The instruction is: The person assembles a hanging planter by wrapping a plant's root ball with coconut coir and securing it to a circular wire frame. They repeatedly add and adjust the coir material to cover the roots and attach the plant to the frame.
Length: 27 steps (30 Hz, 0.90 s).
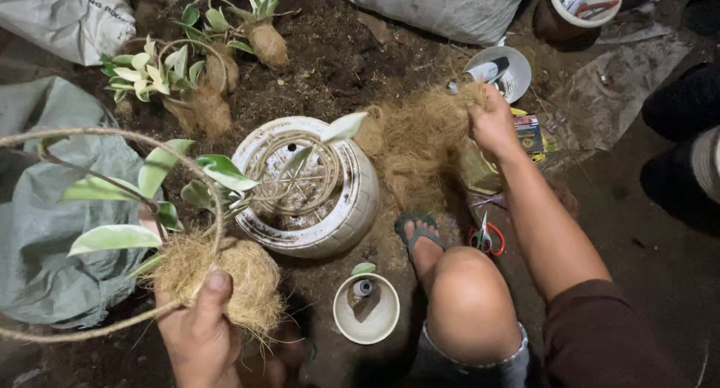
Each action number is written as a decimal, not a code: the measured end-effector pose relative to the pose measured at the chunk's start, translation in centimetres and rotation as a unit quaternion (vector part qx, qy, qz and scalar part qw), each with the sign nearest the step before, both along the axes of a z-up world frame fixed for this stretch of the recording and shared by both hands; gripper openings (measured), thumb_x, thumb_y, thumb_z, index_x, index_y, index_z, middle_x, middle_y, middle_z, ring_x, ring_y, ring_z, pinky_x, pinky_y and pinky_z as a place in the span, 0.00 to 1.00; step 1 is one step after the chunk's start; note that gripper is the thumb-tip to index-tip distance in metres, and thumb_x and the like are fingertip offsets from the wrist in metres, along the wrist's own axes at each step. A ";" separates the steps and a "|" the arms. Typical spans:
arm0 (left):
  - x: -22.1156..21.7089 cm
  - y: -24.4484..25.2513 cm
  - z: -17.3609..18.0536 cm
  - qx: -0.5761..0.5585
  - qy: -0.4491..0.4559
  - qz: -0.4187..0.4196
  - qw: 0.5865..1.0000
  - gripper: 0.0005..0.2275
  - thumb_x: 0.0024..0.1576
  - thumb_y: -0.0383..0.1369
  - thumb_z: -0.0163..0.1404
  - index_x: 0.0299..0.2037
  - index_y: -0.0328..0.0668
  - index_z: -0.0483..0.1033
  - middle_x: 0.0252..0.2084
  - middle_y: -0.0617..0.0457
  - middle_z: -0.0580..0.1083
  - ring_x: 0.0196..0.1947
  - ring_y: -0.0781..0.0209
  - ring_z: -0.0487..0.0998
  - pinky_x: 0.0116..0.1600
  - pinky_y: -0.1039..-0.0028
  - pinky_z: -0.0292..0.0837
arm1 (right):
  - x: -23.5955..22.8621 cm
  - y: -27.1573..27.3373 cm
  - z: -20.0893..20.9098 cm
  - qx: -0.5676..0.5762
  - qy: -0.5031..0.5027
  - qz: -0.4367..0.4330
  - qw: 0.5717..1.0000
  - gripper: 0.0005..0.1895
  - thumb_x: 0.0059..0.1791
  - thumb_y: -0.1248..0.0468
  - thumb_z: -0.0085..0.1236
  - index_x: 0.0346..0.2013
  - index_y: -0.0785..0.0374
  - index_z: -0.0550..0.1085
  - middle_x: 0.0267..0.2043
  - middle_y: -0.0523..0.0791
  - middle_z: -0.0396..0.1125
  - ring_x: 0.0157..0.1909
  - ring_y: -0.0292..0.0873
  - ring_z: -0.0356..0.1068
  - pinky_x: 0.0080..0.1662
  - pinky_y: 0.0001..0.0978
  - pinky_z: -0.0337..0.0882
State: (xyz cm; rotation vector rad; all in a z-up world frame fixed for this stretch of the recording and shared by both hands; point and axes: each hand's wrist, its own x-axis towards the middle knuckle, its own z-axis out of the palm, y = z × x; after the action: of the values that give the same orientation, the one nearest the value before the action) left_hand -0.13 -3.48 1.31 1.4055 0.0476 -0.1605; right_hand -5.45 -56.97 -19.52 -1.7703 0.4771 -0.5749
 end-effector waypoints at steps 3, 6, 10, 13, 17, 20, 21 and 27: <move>-0.2 0.2 0.1 -0.009 0.006 0.012 1.000 0.32 0.57 0.26 0.57 0.73 0.29 0.59 0.52 0.41 0.74 0.46 0.54 0.77 0.51 0.66 0.76 | 0.8 -0.1 -4.4 0.095 0.022 0.026 0.995 0.16 0.57 0.64 0.53 0.58 0.68 0.70 0.55 0.45 0.70 0.57 0.41 0.68 0.59 0.36 0.68; 0.0 0.1 0.1 -0.012 0.015 0.017 1.000 0.33 0.57 0.25 0.55 0.74 0.32 0.58 0.51 0.41 0.73 0.45 0.53 0.77 0.49 0.63 0.77 | 1.6 1.3 -8.5 0.166 0.119 0.056 0.977 0.21 0.58 0.58 0.54 0.62 0.66 0.66 0.57 0.48 0.67 0.58 0.44 0.67 0.59 0.39 0.67; 0.6 0.3 -0.2 -0.052 0.007 0.002 0.999 0.32 0.58 0.25 0.53 0.75 0.30 0.57 0.54 0.40 0.73 0.47 0.50 0.78 0.52 0.58 0.78 | 1.6 4.2 -12.9 -0.033 0.267 0.042 0.962 0.35 0.48 0.60 0.51 0.72 0.54 0.61 0.65 0.50 0.67 0.65 0.50 0.68 0.63 0.41 0.68; 1.0 0.6 -0.4 -0.062 0.040 0.014 0.997 0.29 0.59 0.26 0.51 0.72 0.24 0.59 0.54 0.36 0.74 0.48 0.46 0.79 0.52 0.54 0.79 | 0.2 5.3 -14.8 -0.216 0.320 0.082 0.919 0.42 0.42 0.63 0.55 0.72 0.60 0.58 0.63 0.58 0.65 0.65 0.59 0.62 0.62 0.53 0.61; 0.9 0.8 -0.6 -0.061 -0.007 0.031 0.998 0.29 0.60 0.27 0.52 0.72 0.21 0.59 0.55 0.34 0.73 0.49 0.44 0.79 0.55 0.52 0.78 | -1.2 6.1 -16.8 -0.378 0.466 0.146 0.786 0.37 0.43 0.59 0.59 0.68 0.63 0.65 0.55 0.56 0.71 0.63 0.60 0.62 0.62 0.65 0.56; 0.7 0.7 -0.9 -0.072 -0.016 0.016 0.997 0.31 0.59 0.26 0.52 0.73 0.24 0.58 0.55 0.35 0.73 0.48 0.45 0.79 0.53 0.52 0.78 | -0.9 4.7 -16.7 -0.422 0.559 0.152 0.698 0.13 0.47 0.58 0.56 0.43 0.56 0.83 0.54 0.48 0.75 0.68 0.55 0.64 0.65 0.62 0.58; 0.6 0.8 -0.9 -0.073 -0.001 0.014 0.997 0.31 0.59 0.26 0.52 0.73 0.24 0.58 0.54 0.35 0.73 0.48 0.45 0.79 0.52 0.52 0.78 | -0.7 4.2 -16.1 -0.384 0.554 0.135 0.726 0.14 0.48 0.58 0.56 0.44 0.56 0.82 0.52 0.51 0.74 0.64 0.56 0.67 0.64 0.64 0.56; 0.9 0.6 -0.6 -0.085 0.017 0.014 0.996 0.31 0.59 0.26 0.55 0.74 0.25 0.59 0.52 0.36 0.73 0.47 0.46 0.78 0.52 0.55 0.77 | 0.5 0.0 -6.7 -0.187 0.334 0.084 0.920 0.17 0.48 0.52 0.60 0.46 0.56 0.79 0.45 0.52 0.75 0.47 0.55 0.75 0.52 0.51 0.72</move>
State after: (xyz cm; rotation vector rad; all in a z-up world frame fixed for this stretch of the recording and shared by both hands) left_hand 0.80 -2.89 0.73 1.2324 0.0805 -0.1624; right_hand -4.99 -57.00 -26.18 -2.3455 0.7014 0.0945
